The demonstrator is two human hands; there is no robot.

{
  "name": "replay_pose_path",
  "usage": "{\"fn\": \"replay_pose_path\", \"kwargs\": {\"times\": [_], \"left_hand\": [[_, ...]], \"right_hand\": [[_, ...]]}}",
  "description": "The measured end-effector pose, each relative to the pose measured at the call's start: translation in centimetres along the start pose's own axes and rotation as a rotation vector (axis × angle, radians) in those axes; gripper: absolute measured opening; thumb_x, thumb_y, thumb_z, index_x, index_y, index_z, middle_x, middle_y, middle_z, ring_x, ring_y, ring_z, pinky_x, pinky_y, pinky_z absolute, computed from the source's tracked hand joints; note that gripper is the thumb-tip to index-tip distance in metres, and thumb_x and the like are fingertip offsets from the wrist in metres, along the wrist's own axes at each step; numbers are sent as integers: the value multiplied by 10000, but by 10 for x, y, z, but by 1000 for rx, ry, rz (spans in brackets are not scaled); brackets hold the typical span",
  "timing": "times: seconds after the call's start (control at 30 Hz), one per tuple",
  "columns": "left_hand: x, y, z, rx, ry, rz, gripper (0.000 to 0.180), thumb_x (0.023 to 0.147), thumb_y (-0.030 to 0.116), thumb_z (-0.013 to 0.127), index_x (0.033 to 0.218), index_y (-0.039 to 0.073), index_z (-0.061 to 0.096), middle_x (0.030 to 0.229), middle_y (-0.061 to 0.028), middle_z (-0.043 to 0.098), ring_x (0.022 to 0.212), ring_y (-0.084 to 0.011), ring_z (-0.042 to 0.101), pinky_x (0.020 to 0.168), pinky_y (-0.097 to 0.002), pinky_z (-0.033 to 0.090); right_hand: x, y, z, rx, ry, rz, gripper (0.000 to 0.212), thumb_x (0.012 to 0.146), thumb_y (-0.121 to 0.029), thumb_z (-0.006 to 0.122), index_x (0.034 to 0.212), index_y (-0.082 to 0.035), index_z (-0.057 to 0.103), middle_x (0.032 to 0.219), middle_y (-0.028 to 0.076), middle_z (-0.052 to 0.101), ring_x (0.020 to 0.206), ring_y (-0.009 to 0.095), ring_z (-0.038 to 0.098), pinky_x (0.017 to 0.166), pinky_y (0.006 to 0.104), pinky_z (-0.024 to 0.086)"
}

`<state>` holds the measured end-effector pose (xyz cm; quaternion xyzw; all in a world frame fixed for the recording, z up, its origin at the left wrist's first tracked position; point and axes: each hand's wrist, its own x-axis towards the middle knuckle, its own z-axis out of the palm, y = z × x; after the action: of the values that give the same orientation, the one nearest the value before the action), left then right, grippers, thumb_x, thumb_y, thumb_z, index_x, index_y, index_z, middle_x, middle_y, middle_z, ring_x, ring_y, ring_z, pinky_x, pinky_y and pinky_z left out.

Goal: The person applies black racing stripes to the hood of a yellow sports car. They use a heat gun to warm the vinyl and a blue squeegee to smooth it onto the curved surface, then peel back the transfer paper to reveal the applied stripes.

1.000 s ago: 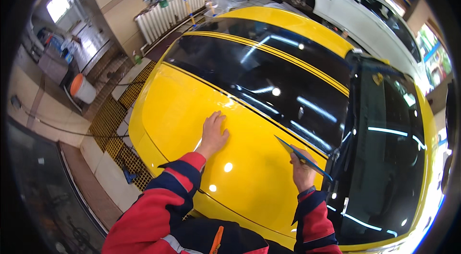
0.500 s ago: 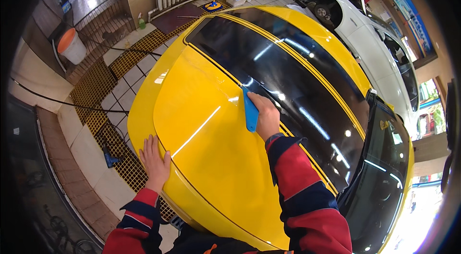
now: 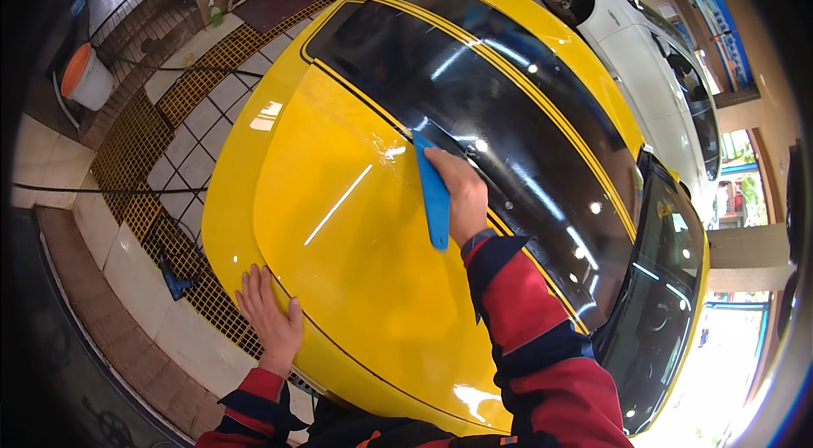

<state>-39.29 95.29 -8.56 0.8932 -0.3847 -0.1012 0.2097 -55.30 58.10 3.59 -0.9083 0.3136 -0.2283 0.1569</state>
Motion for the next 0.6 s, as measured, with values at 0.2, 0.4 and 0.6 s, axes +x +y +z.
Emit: {"fn": "replay_pose_path", "kwargs": {"times": [0.2, 0.4, 0.6], "left_hand": [[1, -1, 1, -2, 11, 8, 813, 1110, 606, 399, 1646, -6, 400, 1712, -263, 359, 1624, -474, 249, 1310, -692, 107], [1, 0, 1, -18, 8, 8, 812, 1110, 594, 409, 1639, -22, 407, 1713, -271, 355, 1622, -482, 249, 1305, -696, 105], [2, 1, 1, -41, 8, 12, 825, 1109, 596, 419, 1645, -31, 395, 1711, -284, 351, 1621, -491, 247, 1302, -699, 100]], "right_hand": [[1, -20, 23, 95, -154, -26, 386, 958, -64, 704, 1342, -50, 731, 1337, 227, 746, 1224, 407, 723, 1107, 439, 558], [36, -4, 34, -4, -28, -26, 384, 965, -76, 729, 1348, -42, 723, 1311, 237, 752, 1206, 416, 727, 1075, 444, 577], [23, -27, 51, 2, -120, -109, 395, 947, -83, 755, 1339, -57, 714, 1277, 218, 767, 1173, 392, 743, 1037, 450, 596]]}}
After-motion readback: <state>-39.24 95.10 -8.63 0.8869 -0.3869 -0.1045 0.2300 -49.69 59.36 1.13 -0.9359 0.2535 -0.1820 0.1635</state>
